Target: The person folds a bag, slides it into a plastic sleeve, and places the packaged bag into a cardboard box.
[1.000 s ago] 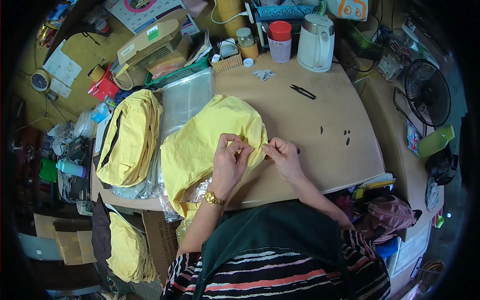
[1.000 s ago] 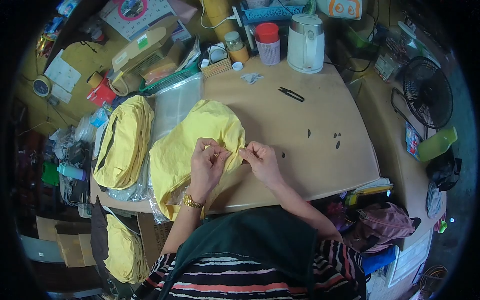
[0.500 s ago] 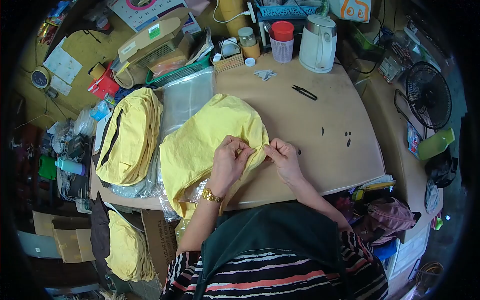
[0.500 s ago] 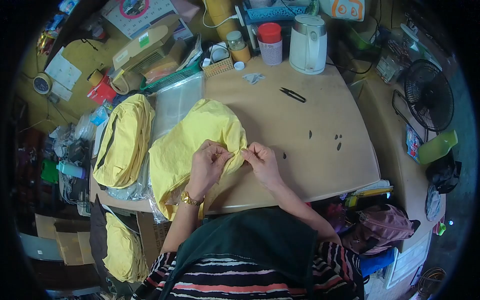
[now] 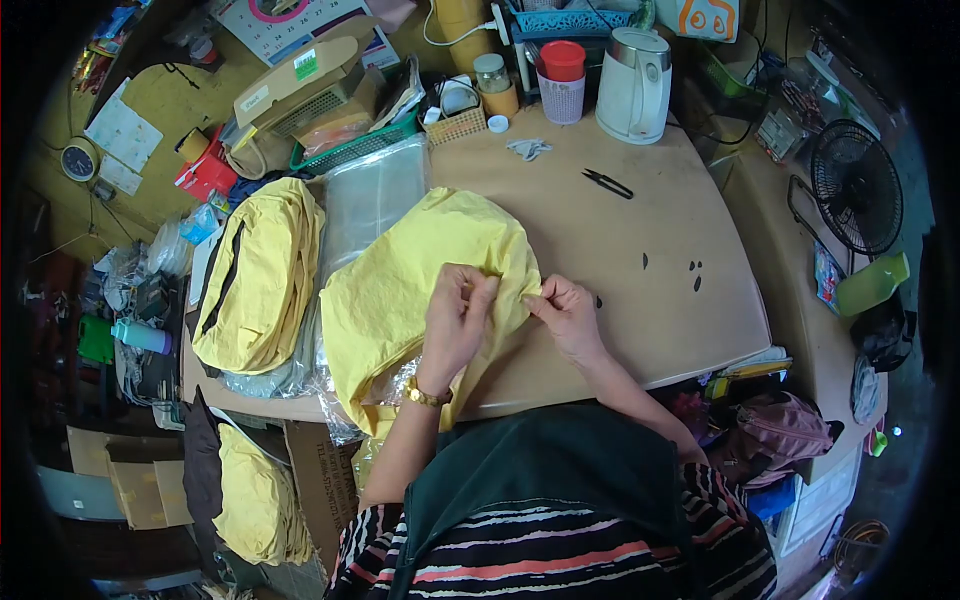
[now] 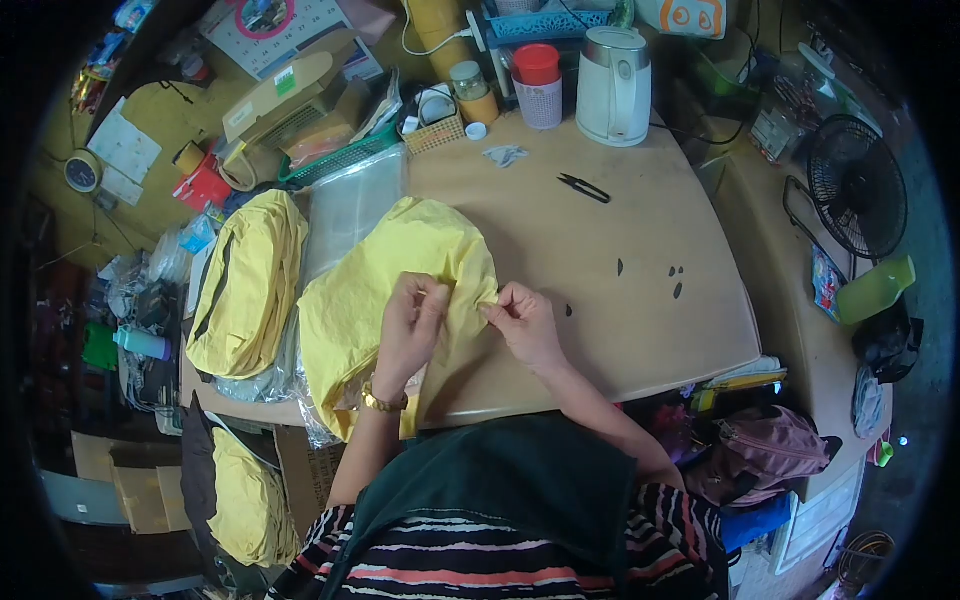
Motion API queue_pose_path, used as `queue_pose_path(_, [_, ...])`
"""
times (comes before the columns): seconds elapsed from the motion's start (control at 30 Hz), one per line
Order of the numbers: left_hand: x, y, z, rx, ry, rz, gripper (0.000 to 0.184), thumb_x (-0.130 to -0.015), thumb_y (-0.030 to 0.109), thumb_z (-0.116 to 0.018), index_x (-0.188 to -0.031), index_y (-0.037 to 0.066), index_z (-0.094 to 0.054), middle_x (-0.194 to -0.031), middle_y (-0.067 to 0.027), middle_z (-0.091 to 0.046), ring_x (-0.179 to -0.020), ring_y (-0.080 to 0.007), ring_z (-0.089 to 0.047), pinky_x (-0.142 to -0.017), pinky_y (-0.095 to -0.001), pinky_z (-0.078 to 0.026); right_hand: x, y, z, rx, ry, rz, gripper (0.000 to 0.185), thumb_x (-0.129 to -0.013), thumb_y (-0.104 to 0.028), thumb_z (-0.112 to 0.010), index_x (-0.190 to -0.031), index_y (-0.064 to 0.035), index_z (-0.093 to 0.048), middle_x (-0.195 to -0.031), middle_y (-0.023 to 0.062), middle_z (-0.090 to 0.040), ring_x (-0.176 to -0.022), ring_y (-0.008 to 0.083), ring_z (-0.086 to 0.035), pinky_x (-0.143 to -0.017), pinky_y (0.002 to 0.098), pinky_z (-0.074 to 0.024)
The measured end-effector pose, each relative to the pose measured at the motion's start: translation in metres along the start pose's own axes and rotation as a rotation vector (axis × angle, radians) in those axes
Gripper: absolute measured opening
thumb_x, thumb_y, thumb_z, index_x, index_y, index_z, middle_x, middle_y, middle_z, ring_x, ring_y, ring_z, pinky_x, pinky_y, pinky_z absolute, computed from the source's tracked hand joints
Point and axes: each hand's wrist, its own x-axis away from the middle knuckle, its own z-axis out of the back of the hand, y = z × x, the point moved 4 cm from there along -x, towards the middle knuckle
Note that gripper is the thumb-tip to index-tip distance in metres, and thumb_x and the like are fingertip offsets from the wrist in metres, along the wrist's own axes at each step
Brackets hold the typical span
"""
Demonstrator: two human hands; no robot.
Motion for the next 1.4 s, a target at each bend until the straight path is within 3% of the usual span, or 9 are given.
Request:
queue_pose_path(0.13, [0.0, 0.019, -0.006, -0.705, 0.069, -0.316, 0.022, -0.09, 0.022, -0.065, -0.08, 0.004, -0.058, -0.07, -0.0128, -0.058, -0.058, -0.0303, -0.056, -0.055, -0.0379, -0.046, 0.002, -0.006, -0.006, 0.22, 0.016, -0.021, 0.021, -0.09, -0.003, -0.066, -0.074, -0.0062, -0.053, -0.065, -0.0026, -0.058, -0.063, 0.0021, -0.046, -0.058, 0.0217, -0.0408])
queue_pose_path(0.23, [-0.005, 0.01, -0.009, -0.503, 0.061, -0.19, 0.031, -0.093, 0.024, -0.063, -0.071, 0.002, -0.056, -0.062, -0.0149, -0.058, -0.053, -0.0336, -0.053, -0.052, -0.0378, -0.044, 0.0, -0.008, -0.009, 0.296, -0.025, 0.052, 0.018, -0.09, -0.007, -0.068, -0.077, -0.0067, -0.055, -0.071, -0.0008, -0.061, -0.064, 0.0037, -0.052, -0.056, 0.0223, -0.0426])
queue_pose_path(0.3, [-0.007, -0.002, -0.013, -0.339, 0.04, -0.102, 0.033, -0.094, 0.025, -0.061, -0.071, 0.001, -0.056, -0.06, -0.0161, -0.056, -0.052, -0.0345, -0.052, -0.051, -0.0381, -0.043, 0.001, 0.01, -0.013, -0.489, -0.071, -0.183, 0.01, -0.094, -0.013, -0.064, -0.087, -0.0072, -0.059, -0.085, 0.0007, -0.065, -0.071, 0.0079, -0.061, -0.061, 0.0236, -0.0495])
queue_pose_path(0.37, [-0.01, -0.02, -0.019, 0.145, 0.028, -0.009, 0.037, -0.097, 0.026, -0.056, -0.071, 0.0, -0.056, -0.056, -0.0174, -0.052, -0.048, -0.0296, -0.05, -0.048, -0.0374, -0.04, 0.004, 0.011, -0.015, -0.545, -0.044, -0.307, 0.01, -0.095, -0.017, -0.061, -0.091, -0.008, -0.061, -0.089, 0.0022, -0.066, -0.073, 0.0098, -0.063, -0.063, 0.0254, -0.0513])
queue_pose_path(0.6, [-0.004, 0.0, -0.012, -0.268, -0.005, -0.104, 0.036, -0.098, 0.025, -0.057, -0.074, -0.002, -0.06, -0.052, -0.0129, -0.047, -0.047, -0.0116, -0.039, -0.047, -0.032, -0.038, -0.017, 0.032, 0.004, -0.114, 0.113, -0.223, 0.035, -0.099, -0.038, -0.054, -0.087, -0.0057, -0.058, -0.087, 0.007, -0.066, -0.071, 0.0141, -0.065, -0.061, 0.0312, -0.0542])
queue_pose_path(0.73, [-0.003, 0.002, -0.005, -0.09, -0.109, 0.014, 0.039, -0.092, 0.031, -0.065, -0.071, -0.002, -0.061, -0.053, -0.0163, -0.051, -0.044, -0.0225, -0.046, -0.047, -0.0342, -0.04, -0.028, 0.014, 0.038, -0.201, 0.284, -0.356, 0.043, -0.098, -0.044, -0.052, -0.088, -0.0035, -0.059, -0.08, 0.0088, -0.066, -0.064, 0.015, -0.064, -0.056, 0.0311, -0.0536])
queue_pose_path(0.9, [-0.008, 0.006, -0.009, -0.343, -0.076, -0.075, 0.045, -0.085, 0.037, -0.072, -0.069, -0.003, -0.061, -0.055, -0.0193, -0.054, -0.048, -0.0323, -0.052, -0.049, -0.0369, -0.043, -0.017, -0.003, -0.001, -0.052, -0.134, -0.551, 0.032, -0.098, -0.031, -0.056, -0.085, -0.003, -0.065, -0.076, 0.0065, -0.066, -0.064, 0.0127, -0.063, -0.06, 0.0258, -0.0521])
queue_pose_path(1.23, [0.025, -0.004, 0.005, -0.21, -0.49, -0.14, 0.018, -0.081, 0.017, -0.069, -0.084, -0.001, -0.069, -0.054, -0.0164, -0.053, -0.054, -0.0284, -0.058, -0.06, -0.0382, -0.048, -0.061, 0.023, 0.047, -0.092, 0.285, -0.341, 0.027, -0.099, -0.026, -0.054, -0.088, -0.004, -0.066, -0.073, 0.0009, -0.063, -0.055, 0.01, -0.055, -0.05, 0.027, -0.0455])
queue_pose_path(1.4, [0.055, -0.015, 0.037, -0.471, -1.003, 0.298, 0.021, -0.088, 0.021, -0.068, -0.082, 0.0, -0.069, -0.074, -0.0139, -0.062, -0.063, -0.0225, -0.058, -0.062, -0.0343, -0.047, -0.073, 0.036, 0.057, -0.248, 0.582, -0.239, 0.028, -0.1, -0.031, -0.055, -0.089, -0.0082, -0.066, -0.068, -0.0025, -0.062, -0.049, 0.0048, -0.051, -0.044, 0.0218, -0.0408])
